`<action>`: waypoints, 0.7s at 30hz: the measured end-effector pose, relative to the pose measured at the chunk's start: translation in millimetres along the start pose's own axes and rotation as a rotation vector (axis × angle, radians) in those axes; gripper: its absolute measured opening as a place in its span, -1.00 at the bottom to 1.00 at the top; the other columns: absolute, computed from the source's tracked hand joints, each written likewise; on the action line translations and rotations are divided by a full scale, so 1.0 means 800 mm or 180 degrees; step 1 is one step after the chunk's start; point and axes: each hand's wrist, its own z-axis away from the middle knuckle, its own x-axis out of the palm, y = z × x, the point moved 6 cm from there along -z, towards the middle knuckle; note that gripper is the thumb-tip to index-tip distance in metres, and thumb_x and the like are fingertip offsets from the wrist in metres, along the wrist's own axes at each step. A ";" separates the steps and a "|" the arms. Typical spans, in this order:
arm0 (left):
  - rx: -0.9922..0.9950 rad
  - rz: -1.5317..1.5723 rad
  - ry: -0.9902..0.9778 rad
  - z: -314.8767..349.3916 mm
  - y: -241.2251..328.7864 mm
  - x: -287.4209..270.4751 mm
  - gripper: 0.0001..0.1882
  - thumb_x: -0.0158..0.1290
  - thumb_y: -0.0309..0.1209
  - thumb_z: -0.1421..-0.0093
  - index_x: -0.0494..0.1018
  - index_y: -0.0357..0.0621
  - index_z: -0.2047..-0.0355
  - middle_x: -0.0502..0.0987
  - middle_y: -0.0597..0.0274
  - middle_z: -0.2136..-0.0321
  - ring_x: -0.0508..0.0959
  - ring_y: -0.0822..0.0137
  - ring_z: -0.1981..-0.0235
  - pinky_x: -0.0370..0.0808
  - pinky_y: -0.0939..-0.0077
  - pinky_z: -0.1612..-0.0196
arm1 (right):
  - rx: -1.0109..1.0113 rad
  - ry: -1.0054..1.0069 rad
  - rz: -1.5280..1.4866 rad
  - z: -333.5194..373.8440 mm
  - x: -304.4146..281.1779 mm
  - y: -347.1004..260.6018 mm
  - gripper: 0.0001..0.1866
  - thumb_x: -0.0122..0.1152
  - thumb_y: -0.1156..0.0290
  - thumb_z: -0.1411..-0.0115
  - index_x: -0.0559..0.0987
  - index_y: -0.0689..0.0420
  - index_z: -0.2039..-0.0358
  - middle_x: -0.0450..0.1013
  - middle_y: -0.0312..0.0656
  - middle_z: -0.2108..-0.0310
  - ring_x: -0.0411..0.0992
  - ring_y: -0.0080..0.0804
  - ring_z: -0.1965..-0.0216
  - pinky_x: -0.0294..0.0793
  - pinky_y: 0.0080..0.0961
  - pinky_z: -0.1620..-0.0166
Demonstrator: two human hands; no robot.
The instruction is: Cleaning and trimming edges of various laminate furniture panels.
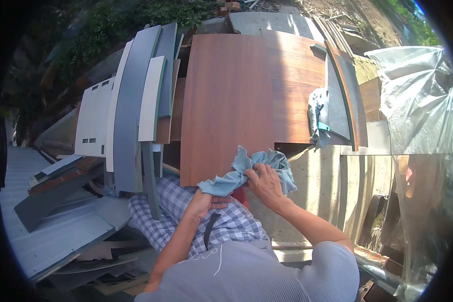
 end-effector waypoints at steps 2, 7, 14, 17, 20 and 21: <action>0.0009 0.0037 -0.0066 -0.002 -0.007 -0.008 -0.59 -0.21 -0.15 -0.30 0.36 -0.28 0.13 0.50 -0.02 0.21 0.59 0.20 0.31 0.60 0.36 0.35 | -0.0033 -0.1280 -0.0703 0.037 0.003 -0.018 -0.72 0.15 0.40 -0.02 0.46 0.08 0.21 0.31 -0.12 0.22 0.33 -0.15 0.21 0.32 -0.27 0.17; 0.0135 -0.0144 -0.0037 -0.014 -0.015 -0.019 -0.56 -0.18 -0.08 -0.28 0.39 -0.26 0.17 0.52 0.01 0.25 0.60 0.23 0.32 0.60 0.43 0.37 | 0.0879 -0.2459 -0.1980 0.014 -0.062 -0.017 -0.69 0.05 0.28 -0.15 0.43 0.16 0.14 0.38 -0.04 0.24 0.39 -0.20 0.20 0.35 -0.37 0.13; 0.0019 0.0044 -0.0332 -0.004 -0.022 -0.025 -0.42 -0.20 0.05 -0.25 0.40 -0.34 0.34 0.55 -0.07 0.41 0.60 0.12 0.35 0.58 0.35 0.29 | 0.1435 -0.1556 -0.2527 -0.077 -0.103 0.028 -0.69 0.01 0.24 -0.18 0.43 0.22 0.20 0.44 -0.21 0.44 0.39 -0.52 0.41 0.38 -0.53 0.28; 0.0058 0.0155 -0.0254 0.002 -0.021 -0.028 -0.44 -0.20 0.03 -0.26 0.40 -0.34 0.38 0.54 -0.09 0.44 0.60 0.11 0.35 0.59 0.35 0.30 | 0.1495 -0.1312 -0.2300 -0.094 -0.106 0.048 -0.69 0.00 0.23 -0.18 0.43 0.22 0.21 0.44 -0.22 0.44 0.39 -0.53 0.41 0.38 -0.55 0.28; 0.0114 0.0326 -0.0348 -0.001 -0.025 -0.030 -0.45 -0.20 0.00 -0.27 0.39 -0.35 0.38 0.53 -0.08 0.47 0.60 0.11 0.35 0.59 0.33 0.31 | 0.1611 -0.1183 -0.2258 -0.099 -0.095 0.061 -0.67 -0.01 0.20 -0.18 0.43 0.21 0.20 0.43 -0.21 0.42 0.39 -0.53 0.40 0.38 -0.55 0.28; 0.0121 0.0293 -0.0340 0.000 -0.024 -0.028 -0.47 -0.20 -0.01 -0.27 0.39 -0.35 0.37 0.53 -0.07 0.47 0.60 0.10 0.35 0.59 0.34 0.30 | 0.1581 -0.0986 -0.2490 -0.101 -0.084 0.067 -0.65 -0.01 0.19 -0.18 0.42 0.22 0.18 0.44 -0.20 0.42 0.40 -0.53 0.38 0.38 -0.55 0.26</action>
